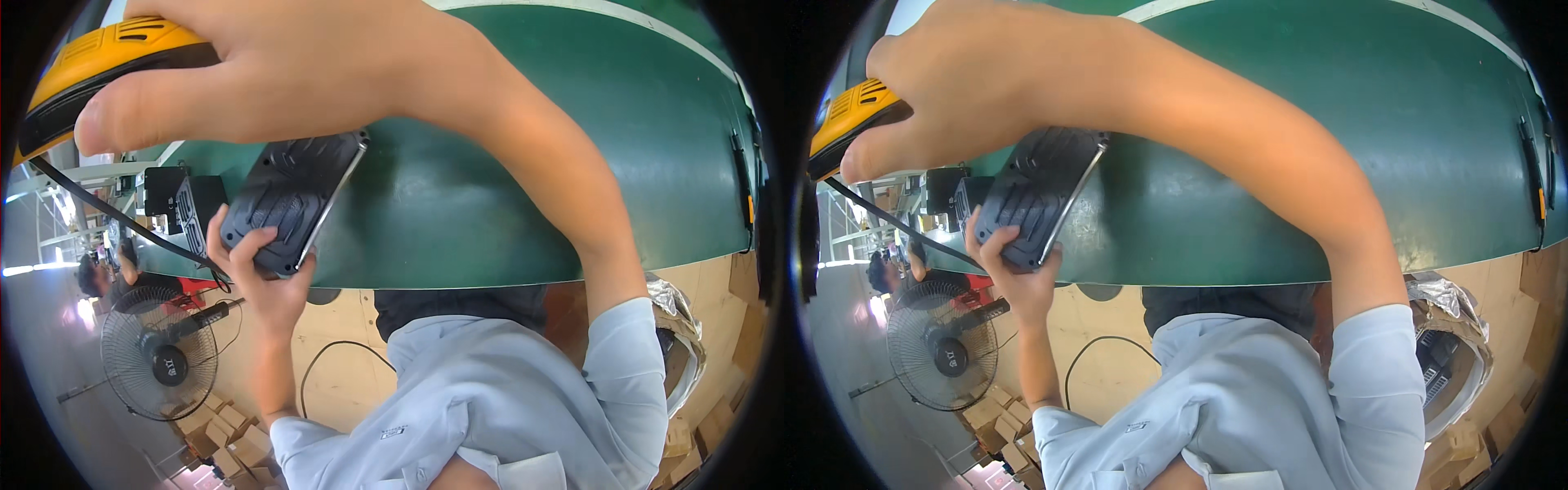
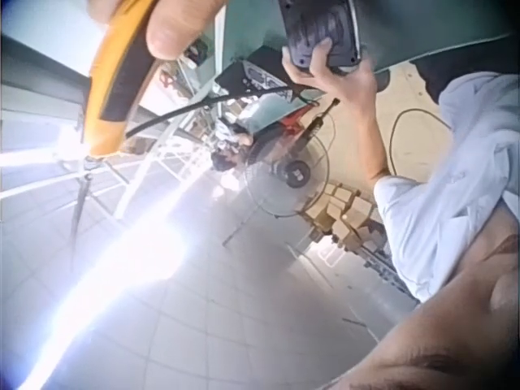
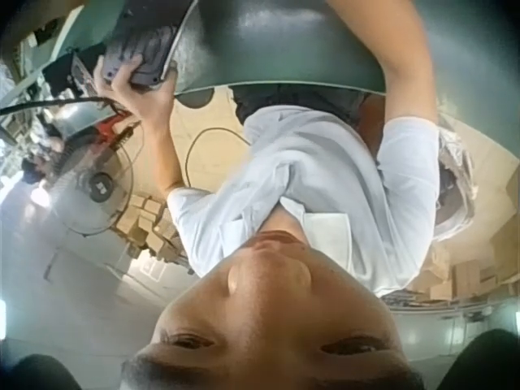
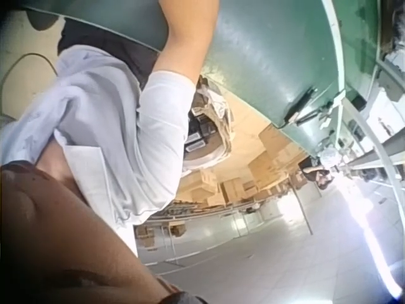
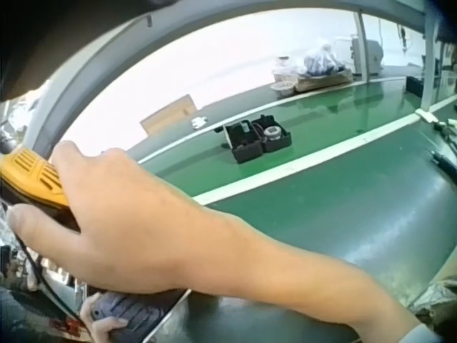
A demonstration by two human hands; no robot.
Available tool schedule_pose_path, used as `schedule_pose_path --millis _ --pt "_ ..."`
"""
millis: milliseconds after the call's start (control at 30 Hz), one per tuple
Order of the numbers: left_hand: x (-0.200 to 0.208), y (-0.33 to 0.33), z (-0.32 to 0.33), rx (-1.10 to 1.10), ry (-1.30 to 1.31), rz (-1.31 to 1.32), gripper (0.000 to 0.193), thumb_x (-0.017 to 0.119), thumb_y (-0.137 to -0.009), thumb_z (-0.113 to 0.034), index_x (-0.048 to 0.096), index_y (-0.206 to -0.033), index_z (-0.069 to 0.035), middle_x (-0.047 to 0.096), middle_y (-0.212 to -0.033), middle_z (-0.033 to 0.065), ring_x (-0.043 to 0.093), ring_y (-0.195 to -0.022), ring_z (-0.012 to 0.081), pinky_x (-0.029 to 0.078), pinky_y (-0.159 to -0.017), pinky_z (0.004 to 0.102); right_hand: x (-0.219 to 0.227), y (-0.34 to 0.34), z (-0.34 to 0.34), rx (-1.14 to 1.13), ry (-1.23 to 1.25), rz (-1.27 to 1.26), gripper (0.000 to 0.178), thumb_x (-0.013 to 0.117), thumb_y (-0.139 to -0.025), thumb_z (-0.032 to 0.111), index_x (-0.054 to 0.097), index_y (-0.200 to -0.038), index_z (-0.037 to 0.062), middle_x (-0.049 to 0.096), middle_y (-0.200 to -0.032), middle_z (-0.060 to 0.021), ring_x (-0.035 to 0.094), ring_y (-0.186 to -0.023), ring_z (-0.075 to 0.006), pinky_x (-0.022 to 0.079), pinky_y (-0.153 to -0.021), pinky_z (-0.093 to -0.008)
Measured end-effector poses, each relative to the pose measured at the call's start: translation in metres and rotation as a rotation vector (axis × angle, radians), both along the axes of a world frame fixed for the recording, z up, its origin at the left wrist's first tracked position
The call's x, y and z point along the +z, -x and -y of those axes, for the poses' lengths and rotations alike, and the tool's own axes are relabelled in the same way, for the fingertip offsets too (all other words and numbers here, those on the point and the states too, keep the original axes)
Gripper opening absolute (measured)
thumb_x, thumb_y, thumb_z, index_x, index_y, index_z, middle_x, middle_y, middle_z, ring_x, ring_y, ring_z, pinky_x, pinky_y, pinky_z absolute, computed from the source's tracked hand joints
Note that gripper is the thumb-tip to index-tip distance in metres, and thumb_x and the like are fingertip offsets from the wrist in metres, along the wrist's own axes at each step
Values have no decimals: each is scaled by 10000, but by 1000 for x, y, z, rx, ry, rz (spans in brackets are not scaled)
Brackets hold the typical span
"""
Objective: Assembling and testing portable speakers on a factory production line.
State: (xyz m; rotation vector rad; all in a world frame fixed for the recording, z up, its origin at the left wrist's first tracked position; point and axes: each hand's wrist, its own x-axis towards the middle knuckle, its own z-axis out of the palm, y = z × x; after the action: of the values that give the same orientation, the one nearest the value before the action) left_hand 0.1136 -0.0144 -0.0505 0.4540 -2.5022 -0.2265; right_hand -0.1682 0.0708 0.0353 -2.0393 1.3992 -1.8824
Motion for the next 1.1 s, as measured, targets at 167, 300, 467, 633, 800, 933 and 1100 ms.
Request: schedule_pose_path --millis 167,300,467,633,800,933,1100 --pt "-42 -14 -2 -33 -330 -194 720 847 -622 -39 456 -1206 -199 286 -1500 232 408 -1373 378 396 -1112 481 -8 2 16 167 190 94 659 557 -1000 571 570 -1001 -88 616 -726 -207 619 -644 -267 487 -607 -340" --pt "-60 -27 -2 -19 -140 -151 746 879 -648 -63 396 -1200 -198 302 -1503 214 403 -1381 402 355 -1141 507 -10 -3 16 243 224 166 684 543 -1006 592 567 -987 -91 602 -727 -195 601 -665 -259 474 -624 -346" --pt "-82 -32 -4 -54 -83 -240 778 859 -623 -17 377 -1204 -208 326 -1451 203 412 -1381 460 377 -1145 561 -5 -14 2 408 73 343 675 555 -990 628 600 -1010 -45 620 -822 -131 570 -752 -191 462 -662 -338" --pt "-88 -29 -7 -51 -86 -311 984 844 -660 -63 279 -1457 -172 300 -1515 220 364 -1423 435 337 -1174 541 -4 -18 4 424 0 328 657 536 -994 633 610 -1009 -20 592 -801 -91 545 -732 -167 444 -646 -319" --pt "-95 -30 -10 27 -201 -285 1127 884 -672 -144 188 -1559 -133 283 -1563 222 355 -1437 385 293 -1201 498 -3 -16 3 400 -64 312 641 517 -998 638 619 -1008 6 564 -779 -50 520 -712 -143 426 -630 -300" --pt "-110 -34 -15 -26 -632 -538 1114 919 -682 -182 232 -1557 -108 332 -1536 175 366 -1431 318 307 -1194 451 -1 -16 7 437 -93 275 642 500 -994 654 631 -985 25 554 -750 -35 523 -687 -134 420 -618 -290" --pt "-90 -10 -22 229 -695 -540 964 888 -695 -53 357 -1497 -114 346 -1532 135 385 -1413 308 334 -1177 446 -1 -17 7 369 -122 285 640 505 -990 655 636 -968 28 551 -730 -37 525 -667 -145 427 -619 -290"
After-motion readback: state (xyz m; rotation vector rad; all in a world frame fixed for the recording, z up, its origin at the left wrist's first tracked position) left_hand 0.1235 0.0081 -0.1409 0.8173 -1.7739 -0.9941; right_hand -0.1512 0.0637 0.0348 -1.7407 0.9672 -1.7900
